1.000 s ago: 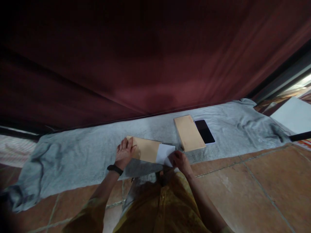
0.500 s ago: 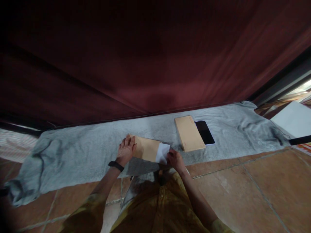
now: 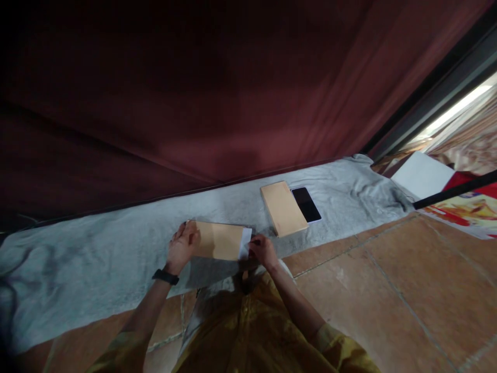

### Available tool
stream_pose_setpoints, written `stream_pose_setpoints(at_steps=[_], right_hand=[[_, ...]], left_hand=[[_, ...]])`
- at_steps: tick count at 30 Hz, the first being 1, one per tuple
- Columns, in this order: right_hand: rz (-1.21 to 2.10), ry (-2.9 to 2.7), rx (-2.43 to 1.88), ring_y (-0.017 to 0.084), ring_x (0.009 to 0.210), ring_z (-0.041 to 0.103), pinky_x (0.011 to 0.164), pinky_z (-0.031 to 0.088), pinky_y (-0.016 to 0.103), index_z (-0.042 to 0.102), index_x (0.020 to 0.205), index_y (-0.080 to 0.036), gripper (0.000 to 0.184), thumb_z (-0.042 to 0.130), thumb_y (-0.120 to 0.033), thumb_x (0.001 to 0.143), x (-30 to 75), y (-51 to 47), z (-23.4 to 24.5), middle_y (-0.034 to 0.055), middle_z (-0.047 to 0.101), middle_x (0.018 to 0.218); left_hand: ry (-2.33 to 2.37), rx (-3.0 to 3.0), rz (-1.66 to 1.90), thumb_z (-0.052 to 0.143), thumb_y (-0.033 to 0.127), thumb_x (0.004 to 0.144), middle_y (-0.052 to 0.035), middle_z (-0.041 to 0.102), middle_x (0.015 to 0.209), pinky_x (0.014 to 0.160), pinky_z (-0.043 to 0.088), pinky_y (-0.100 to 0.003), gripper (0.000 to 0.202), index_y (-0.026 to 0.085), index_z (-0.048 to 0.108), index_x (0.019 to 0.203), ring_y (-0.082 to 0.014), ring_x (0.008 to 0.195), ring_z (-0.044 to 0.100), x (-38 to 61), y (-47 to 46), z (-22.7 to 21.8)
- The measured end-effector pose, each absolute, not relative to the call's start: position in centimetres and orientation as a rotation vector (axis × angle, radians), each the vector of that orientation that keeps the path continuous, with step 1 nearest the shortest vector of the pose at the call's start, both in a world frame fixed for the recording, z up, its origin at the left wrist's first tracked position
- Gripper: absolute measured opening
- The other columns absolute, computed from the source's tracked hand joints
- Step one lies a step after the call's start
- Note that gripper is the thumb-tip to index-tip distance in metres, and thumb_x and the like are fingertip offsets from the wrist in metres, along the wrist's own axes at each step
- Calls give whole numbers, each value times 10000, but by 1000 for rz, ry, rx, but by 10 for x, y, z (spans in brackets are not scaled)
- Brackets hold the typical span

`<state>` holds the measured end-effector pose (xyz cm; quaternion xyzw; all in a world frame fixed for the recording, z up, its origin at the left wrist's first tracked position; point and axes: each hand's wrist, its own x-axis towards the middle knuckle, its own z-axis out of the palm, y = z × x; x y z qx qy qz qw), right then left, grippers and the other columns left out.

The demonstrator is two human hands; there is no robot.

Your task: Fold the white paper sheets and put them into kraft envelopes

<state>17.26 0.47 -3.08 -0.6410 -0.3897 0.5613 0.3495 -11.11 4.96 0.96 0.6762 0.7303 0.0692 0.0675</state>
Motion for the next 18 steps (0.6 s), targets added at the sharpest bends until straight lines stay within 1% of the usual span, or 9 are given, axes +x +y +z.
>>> stream_pose_setpoints(at_steps=[2,7,10,14,18], right_hand=[[1447,-1018,-1673,173,553,675,548,584,275,628,812,-192,118,638,-306,782,169,6,-30,-18,665,626],[1417,-1098,-1706,163,571,686,543,551,226,683,804,-172,78,622,-220,802,163,9,-26,-4,698,641],[1395,-1164,-1729,163,579,686,547,532,214,715,803,-163,106,611,-183,812,158,11,-24,7,710,647],[1344,-1251,-1775,156,620,695,598,519,200,747,801,-160,135,614,-142,811,155,13,-22,19,731,672],[1301,-1319,-1816,156,682,717,640,515,191,774,851,-172,187,596,-121,832,156,14,-19,24,759,736]], left_hand=[[2180,2064,223,376,364,976,-173,505,1501,998,487,-468,545,174,459,1480,-323,1213,586,-111,49,8],[2163,2079,197,387,348,974,-173,517,1486,1029,470,-465,540,163,457,1476,-326,1259,557,-113,48,4],[2145,2090,222,387,332,971,-167,513,1491,1033,467,-460,544,164,444,1485,-322,1268,551,-113,49,3],[2128,2094,219,386,333,965,-180,517,1482,1021,469,-483,567,146,422,1499,-338,1251,554,-116,48,-1],[2097,2136,223,384,309,959,-191,498,1498,1033,456,-490,585,132,386,1517,-340,1272,536,-121,47,-5]])
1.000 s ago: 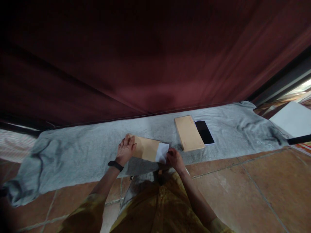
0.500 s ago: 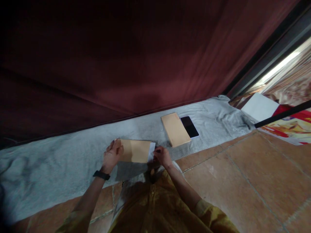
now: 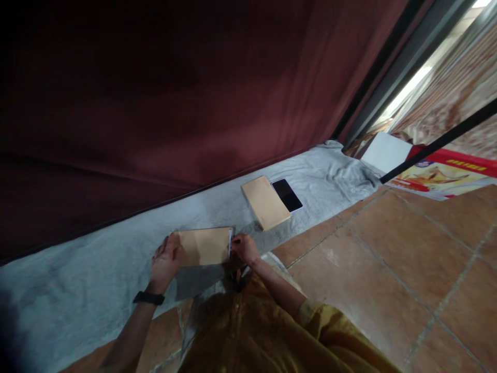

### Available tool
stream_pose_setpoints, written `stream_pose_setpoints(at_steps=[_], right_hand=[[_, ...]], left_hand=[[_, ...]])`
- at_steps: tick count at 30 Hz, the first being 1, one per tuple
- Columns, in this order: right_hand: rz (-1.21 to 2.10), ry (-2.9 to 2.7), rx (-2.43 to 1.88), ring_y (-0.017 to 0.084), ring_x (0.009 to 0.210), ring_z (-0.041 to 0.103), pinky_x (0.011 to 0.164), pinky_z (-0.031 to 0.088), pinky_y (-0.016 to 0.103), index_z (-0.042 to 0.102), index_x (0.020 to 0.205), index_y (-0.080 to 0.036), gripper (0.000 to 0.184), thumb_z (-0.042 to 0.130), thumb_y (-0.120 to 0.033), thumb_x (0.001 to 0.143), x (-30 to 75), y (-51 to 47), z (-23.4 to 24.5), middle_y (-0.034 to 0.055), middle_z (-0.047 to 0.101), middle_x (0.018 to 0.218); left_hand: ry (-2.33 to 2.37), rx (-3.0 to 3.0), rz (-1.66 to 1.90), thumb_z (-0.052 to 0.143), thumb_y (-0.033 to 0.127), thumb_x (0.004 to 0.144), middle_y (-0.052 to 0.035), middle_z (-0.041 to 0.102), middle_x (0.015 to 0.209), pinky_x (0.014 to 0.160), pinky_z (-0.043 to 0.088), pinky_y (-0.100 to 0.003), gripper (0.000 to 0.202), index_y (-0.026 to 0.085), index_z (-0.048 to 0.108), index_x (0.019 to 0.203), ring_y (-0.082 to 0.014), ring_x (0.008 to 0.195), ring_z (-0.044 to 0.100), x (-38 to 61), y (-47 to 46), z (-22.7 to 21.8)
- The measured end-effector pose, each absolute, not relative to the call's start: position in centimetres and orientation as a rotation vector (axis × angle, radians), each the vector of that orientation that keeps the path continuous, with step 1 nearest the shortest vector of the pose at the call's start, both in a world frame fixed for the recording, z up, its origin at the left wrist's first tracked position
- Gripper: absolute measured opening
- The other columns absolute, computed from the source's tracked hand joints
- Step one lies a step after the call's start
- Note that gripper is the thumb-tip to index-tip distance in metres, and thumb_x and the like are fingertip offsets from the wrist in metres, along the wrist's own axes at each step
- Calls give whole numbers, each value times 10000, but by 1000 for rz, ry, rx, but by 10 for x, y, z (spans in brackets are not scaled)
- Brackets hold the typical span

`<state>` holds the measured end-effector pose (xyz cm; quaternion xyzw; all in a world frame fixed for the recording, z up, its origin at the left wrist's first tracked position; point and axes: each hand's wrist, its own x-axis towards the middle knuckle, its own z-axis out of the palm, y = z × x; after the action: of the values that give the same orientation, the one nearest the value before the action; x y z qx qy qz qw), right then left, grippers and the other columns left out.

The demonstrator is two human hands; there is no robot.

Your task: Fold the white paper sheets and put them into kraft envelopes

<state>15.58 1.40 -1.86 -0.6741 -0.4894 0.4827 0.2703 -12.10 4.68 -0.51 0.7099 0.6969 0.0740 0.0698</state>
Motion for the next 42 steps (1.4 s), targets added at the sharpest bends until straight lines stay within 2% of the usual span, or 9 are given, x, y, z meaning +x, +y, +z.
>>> stream_pose_setpoints(at_steps=[7,13,24,32,38,42], right_hand=[[1208,-1431,-1903,166,802,738,710,508,189,786,911,-199,204,612,-120,838,154,16,-12,33,786,854],[1149,-1522,-1990,195,974,730,786,497,202,778,988,-224,210,599,-189,884,150,19,-9,55,786,1011],[1111,-1622,-2083,209,995,723,802,491,242,740,1074,-232,257,511,-289,973,147,20,-1,86,767,1096],[1112,-1624,-2039,204,976,723,795,486,231,740,1035,-198,241,512,-242,971,148,22,0,99,768,1057],[1095,-1586,-1968,189,974,718,795,494,221,702,1156,-223,255,542,-223,958,152,21,-3,57,767,1069],[1088,-1583,-1940,194,990,715,817,494,225,681,1205,-204,285,542,-208,956,152,21,-5,68,763,1083]], left_hand=[[2092,2114,197,389,336,969,-193,473,1517,1074,421,-511,588,136,379,1522,-349,1325,498,-122,47,-8],[2075,2151,224,398,373,974,-190,485,1509,1084,415,-504,585,144,401,1512,-348,1331,496,-123,48,-10],[2078,2213,247,425,378,964,-190,513,1478,1054,431,-516,562,174,444,1487,-347,1284,529,-127,48,-17],[2054,2204,228,383,393,968,-223,496,1487,1055,431,-546,578,111,464,1466,-374,1305,506,-127,49,-15],[2048,2201,275,416,385,956,-187,526,1465,1065,425,-534,558,174,466,1471,-349,1302,513,-126,49,-14],[2044,2218,232,392,382,966,-209,505,1481,1064,427,-543,562,142,466,1469,-360,1305,507,-125,49,-13]])
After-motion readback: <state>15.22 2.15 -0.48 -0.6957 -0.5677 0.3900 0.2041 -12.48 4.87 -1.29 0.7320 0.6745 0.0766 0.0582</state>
